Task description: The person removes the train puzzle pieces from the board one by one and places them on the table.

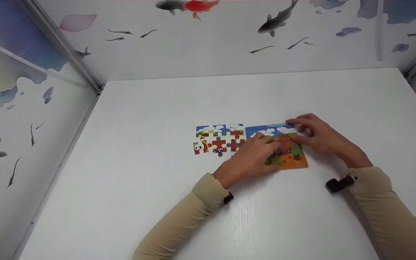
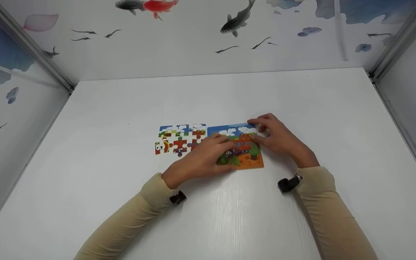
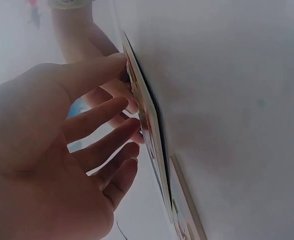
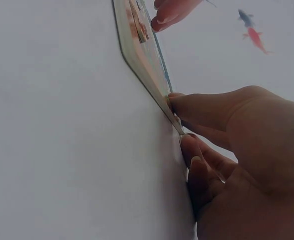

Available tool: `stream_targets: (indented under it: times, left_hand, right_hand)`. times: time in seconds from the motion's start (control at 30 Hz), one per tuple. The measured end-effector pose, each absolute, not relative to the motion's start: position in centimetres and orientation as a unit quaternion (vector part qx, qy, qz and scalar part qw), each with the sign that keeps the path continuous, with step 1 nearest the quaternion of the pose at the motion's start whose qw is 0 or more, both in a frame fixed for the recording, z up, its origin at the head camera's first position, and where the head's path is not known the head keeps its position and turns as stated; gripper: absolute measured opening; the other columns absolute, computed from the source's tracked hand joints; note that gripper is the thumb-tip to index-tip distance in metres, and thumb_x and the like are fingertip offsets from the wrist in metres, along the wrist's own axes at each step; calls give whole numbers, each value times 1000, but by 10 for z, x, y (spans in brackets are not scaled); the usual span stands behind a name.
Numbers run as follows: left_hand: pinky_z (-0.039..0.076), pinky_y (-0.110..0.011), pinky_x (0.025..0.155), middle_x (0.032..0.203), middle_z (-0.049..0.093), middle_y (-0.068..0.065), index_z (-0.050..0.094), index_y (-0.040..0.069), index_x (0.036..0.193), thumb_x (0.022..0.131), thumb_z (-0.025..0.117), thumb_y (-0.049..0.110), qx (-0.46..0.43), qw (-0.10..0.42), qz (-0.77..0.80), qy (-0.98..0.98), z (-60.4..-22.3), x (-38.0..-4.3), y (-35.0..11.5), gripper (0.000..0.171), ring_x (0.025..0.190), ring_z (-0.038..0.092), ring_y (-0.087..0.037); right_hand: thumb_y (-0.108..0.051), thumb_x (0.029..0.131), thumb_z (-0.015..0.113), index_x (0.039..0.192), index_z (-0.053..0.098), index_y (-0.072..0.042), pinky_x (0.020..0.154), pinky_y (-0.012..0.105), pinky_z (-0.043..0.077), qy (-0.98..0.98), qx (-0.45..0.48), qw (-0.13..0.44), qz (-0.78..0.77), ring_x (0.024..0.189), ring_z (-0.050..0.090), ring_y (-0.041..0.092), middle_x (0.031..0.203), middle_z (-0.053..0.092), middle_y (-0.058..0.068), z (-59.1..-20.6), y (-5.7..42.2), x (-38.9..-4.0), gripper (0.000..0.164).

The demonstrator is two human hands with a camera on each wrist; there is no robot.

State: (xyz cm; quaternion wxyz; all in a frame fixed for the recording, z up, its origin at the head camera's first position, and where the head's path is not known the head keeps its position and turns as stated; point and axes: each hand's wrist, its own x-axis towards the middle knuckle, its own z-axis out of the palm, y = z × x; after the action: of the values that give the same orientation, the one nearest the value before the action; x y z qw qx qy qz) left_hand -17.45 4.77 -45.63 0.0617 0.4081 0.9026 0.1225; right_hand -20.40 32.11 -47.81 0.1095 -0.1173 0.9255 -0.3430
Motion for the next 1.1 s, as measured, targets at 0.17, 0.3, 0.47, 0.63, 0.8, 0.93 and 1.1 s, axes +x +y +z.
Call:
stream_targets:
  times: [0.17, 0.3, 0.47, 0.63, 0.8, 0.93, 1.1]
  left_hand:
    - [49, -40, 118, 152, 63, -1, 60, 24, 154, 103, 73, 48, 409, 59, 125, 902, -456, -176, 48, 57, 138, 53, -22]
    - [48, -39, 118, 149, 64, 0, 61, 27, 153, 103, 74, 46, 407, 62, 128, 902, -455, -177, 50, 55, 137, 53, -21]
    - [46, -37, 120, 147, 64, 1, 64, 28, 151, 104, 72, 47, 400, 66, 112, 907, -455, -177, 56, 52, 136, 52, -19]
    - [47, -36, 118, 143, 65, 1, 66, 24, 147, 104, 71, 50, 392, 61, 110, 911, -456, -176, 57, 51, 132, 54, -19]
    - [48, -34, 114, 137, 69, 1, 68, 21, 145, 104, 73, 45, 393, 69, 137, 907, -456, -175, 55, 48, 127, 55, -18]
    - [49, -33, 112, 136, 69, 1, 68, 20, 145, 103, 74, 42, 400, 70, 154, 901, -456, -175, 55, 47, 124, 56, -18]
    - [48, -32, 113, 139, 67, 0, 67, 21, 148, 103, 76, 40, 403, 69, 166, 898, -455, -177, 55, 50, 126, 55, -18]
  right_hand:
    - [-29, 106, 72, 156, 60, -23, 93, 25, 43, 923, -116, 111, -349, 127, 49, 31, 153, 48, 15, -477, 321, -204, 52]
    - [-29, 106, 72, 156, 60, -22, 93, 27, 42, 923, -115, 110, -349, 127, 48, 30, 154, 47, 15, -477, 322, -204, 52]
    - [-27, 106, 72, 156, 60, -22, 97, 35, 44, 924, -113, 110, -349, 126, 49, 31, 154, 47, 15, -477, 321, -205, 52]
    - [-26, 106, 73, 155, 60, -22, 99, 40, 45, 923, -113, 107, -351, 126, 49, 31, 153, 48, 15, -478, 320, -204, 51]
    - [-28, 105, 73, 155, 61, -22, 98, 38, 45, 924, -115, 105, -349, 126, 49, 31, 152, 48, 15, -478, 320, -205, 51]
    - [-29, 106, 73, 156, 60, -22, 97, 33, 44, 923, -116, 110, -349, 127, 49, 31, 152, 48, 15, -478, 321, -205, 52]
    - [-27, 106, 72, 156, 60, -21, 96, 32, 44, 924, -119, 109, -346, 126, 50, 31, 153, 48, 15, -477, 321, -204, 51]
